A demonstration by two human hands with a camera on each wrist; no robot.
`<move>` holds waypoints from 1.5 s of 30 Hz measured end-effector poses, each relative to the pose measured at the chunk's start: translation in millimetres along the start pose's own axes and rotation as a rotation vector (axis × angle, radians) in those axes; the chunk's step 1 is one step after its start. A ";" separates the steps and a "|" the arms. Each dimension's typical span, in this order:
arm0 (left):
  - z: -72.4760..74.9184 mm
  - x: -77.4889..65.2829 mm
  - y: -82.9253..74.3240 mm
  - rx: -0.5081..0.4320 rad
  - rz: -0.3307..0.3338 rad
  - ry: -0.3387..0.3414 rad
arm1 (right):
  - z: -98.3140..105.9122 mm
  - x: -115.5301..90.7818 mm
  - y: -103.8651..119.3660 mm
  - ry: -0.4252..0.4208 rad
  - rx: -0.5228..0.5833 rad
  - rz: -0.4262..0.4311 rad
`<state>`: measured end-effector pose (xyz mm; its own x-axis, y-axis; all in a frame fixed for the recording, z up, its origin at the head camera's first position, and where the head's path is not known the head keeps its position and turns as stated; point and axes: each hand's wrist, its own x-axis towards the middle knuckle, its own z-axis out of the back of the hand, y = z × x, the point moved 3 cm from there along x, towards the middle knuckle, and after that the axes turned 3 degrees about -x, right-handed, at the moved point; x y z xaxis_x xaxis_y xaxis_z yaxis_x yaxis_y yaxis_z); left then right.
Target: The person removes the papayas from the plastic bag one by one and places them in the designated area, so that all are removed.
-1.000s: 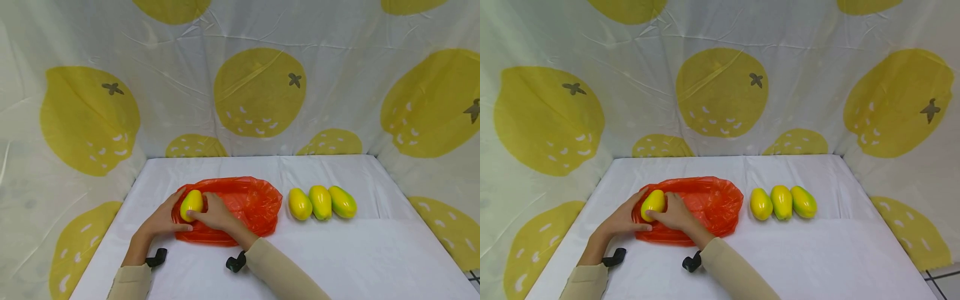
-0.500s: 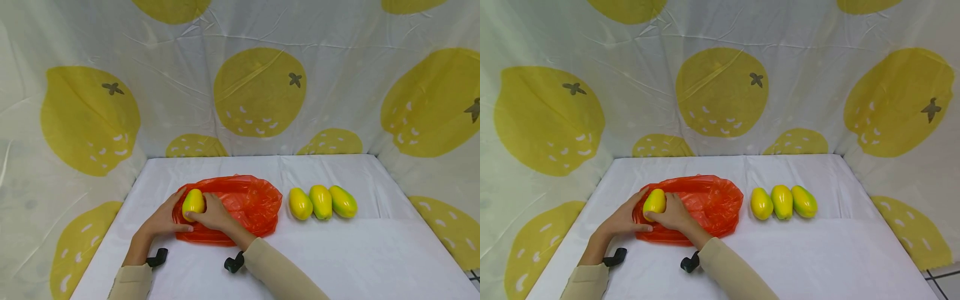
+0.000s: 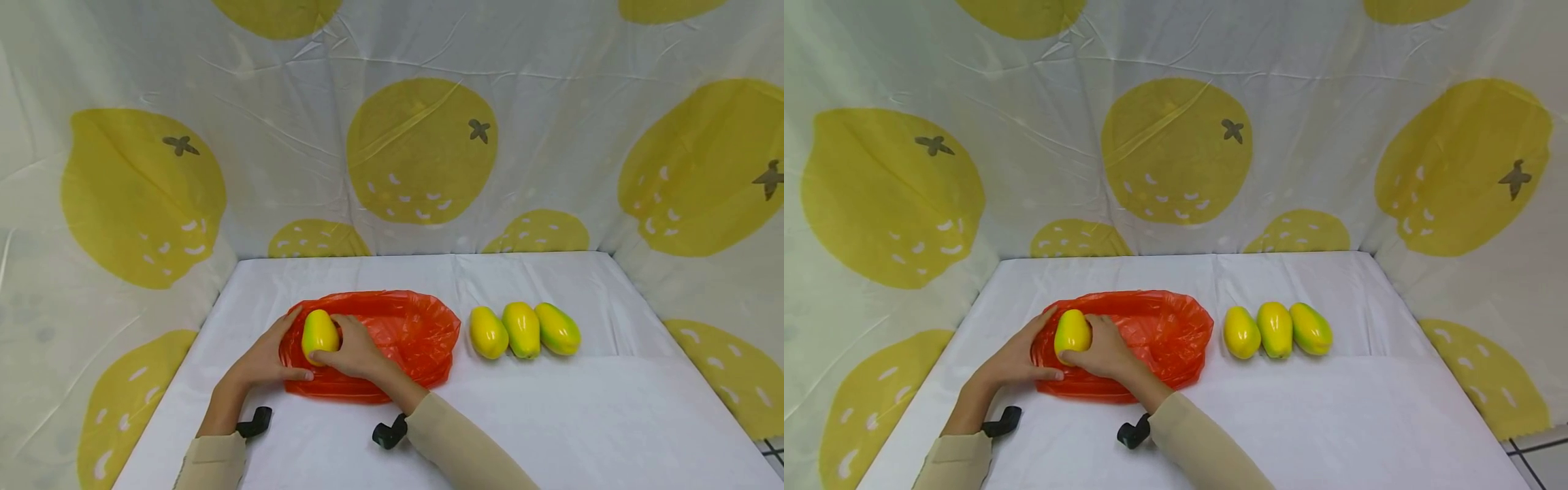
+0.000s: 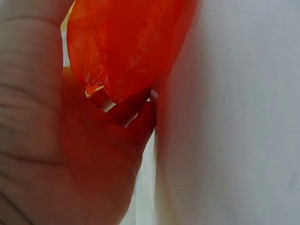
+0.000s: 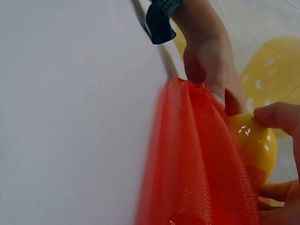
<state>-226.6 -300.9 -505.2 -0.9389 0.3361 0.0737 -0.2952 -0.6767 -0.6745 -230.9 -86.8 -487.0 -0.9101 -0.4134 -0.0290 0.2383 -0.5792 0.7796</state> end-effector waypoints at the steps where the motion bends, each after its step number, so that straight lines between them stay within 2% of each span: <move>1: -0.2 0.0 -0.4 -0.005 0.002 0.000 | 0.9 -1.3 -0.4 0.002 0.004 -0.001; 11: -1.6 -0.8 -1.1 0.008 0.048 0.003 | 16.8 -13.2 -6.3 -0.020 0.050 0.021; 27: -1.6 -1.9 -1.1 0.015 0.084 0.004 | 45.6 -28.0 -14.6 -0.044 0.116 0.065; 35: -0.9 -1.0 -2.3 0.013 0.098 0.004 | 66.7 -37.5 -20.9 -0.072 0.130 0.060; 45: -1.4 -1.2 -0.5 0.014 0.073 -0.003 | 100.5 -54.6 -31.6 -0.125 0.111 0.080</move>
<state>-225.1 -300.0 -506.0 -0.9585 0.2837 0.0269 -0.2285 -0.7085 -0.6677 -222.8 24.6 -447.2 -0.9264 -0.3605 0.1084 0.2788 -0.4637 0.8410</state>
